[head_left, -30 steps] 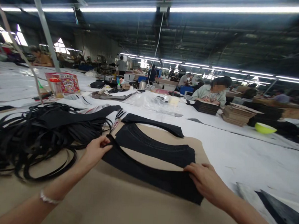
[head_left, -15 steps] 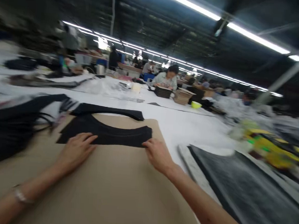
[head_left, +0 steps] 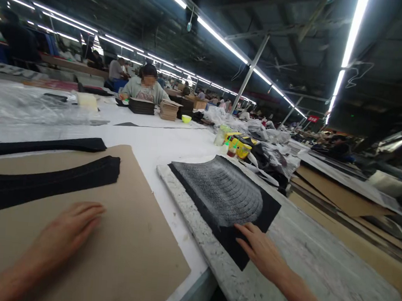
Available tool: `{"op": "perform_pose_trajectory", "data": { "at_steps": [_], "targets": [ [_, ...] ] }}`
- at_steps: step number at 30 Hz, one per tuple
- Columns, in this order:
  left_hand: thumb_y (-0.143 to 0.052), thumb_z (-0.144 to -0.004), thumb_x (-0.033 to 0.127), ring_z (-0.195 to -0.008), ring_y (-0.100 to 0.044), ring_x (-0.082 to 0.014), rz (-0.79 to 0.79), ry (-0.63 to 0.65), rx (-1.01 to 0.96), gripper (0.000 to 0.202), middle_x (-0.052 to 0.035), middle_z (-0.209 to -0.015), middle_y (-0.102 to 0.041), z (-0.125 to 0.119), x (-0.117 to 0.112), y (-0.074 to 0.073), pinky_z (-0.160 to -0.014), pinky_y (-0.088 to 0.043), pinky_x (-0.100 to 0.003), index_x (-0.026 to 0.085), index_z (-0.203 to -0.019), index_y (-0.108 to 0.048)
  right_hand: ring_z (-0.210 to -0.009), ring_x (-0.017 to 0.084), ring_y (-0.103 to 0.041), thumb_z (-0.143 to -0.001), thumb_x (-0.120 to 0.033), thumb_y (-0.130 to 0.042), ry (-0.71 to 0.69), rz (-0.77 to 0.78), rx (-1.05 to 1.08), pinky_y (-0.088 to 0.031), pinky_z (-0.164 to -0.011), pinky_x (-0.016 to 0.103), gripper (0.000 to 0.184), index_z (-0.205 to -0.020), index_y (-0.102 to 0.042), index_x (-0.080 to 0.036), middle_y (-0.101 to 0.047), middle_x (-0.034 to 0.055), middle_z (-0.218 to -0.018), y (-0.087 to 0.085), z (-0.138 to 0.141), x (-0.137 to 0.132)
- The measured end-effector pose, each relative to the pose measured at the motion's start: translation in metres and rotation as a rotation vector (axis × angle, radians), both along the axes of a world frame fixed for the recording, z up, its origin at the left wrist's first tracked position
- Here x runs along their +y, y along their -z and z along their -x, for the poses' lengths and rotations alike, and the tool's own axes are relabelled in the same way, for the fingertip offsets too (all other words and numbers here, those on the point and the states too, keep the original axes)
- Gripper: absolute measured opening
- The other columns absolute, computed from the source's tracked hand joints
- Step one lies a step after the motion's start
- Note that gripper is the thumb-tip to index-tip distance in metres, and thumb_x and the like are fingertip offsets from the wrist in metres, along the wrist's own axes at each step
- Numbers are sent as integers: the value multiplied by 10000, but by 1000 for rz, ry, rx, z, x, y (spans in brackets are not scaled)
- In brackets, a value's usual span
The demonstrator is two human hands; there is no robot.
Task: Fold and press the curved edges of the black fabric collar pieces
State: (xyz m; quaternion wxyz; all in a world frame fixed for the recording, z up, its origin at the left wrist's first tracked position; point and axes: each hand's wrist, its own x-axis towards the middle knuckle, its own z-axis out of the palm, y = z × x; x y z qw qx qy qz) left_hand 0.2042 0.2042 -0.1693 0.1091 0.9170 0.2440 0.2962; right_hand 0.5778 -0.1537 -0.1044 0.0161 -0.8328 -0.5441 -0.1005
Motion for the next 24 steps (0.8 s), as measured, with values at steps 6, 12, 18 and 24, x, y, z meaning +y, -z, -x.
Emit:
{"op": "perform_pose_trajectory", "data": {
  "at_steps": [6, 12, 18, 24],
  "targets": [
    [-334, -909, 93, -1249, -447, -188, 94, 548, 123, 460, -17, -1267, -603, -159, -138, -49, -1060, -387, -356, 249, -1315, -486, -839, 219, -589, -920, -209, -481, -52, -1, -77, -477, -696, 350, 233, -1116, -608, -222, -601, 55, -948, 21, -5, -5],
    [-378, -876, 59, -1242, -434, -242, 96, 581, 211, 492, -56, -1150, -654, -233, -170, -42, -1029, -378, -409, 193, -1344, -451, -764, 200, -569, -894, -69, -418, -134, -25, -99, -431, -645, 315, 227, -868, -614, -182, -593, 47, -839, 26, -20, 0],
    [-360, -903, 76, -1114, -471, -237, 90, 544, 211, 459, -44, -1156, -642, -242, -173, -34, -948, -391, -386, 213, -1331, -456, -686, 161, -556, -904, -123, -403, -174, -146, 17, -413, -598, 268, 227, -796, -592, -191, -591, 38, -791, 31, -29, -2],
    [-380, -941, 149, -1053, -464, -233, 95, 500, 218, 405, -43, -1138, -637, -243, -183, -41, -906, -378, -391, 249, -1325, -463, -683, 156, -617, -916, -328, -432, 51, -492, 236, -473, -596, 266, 214, -919, -618, -222, -641, 39, -866, 24, -60, -36]
  ]
}}
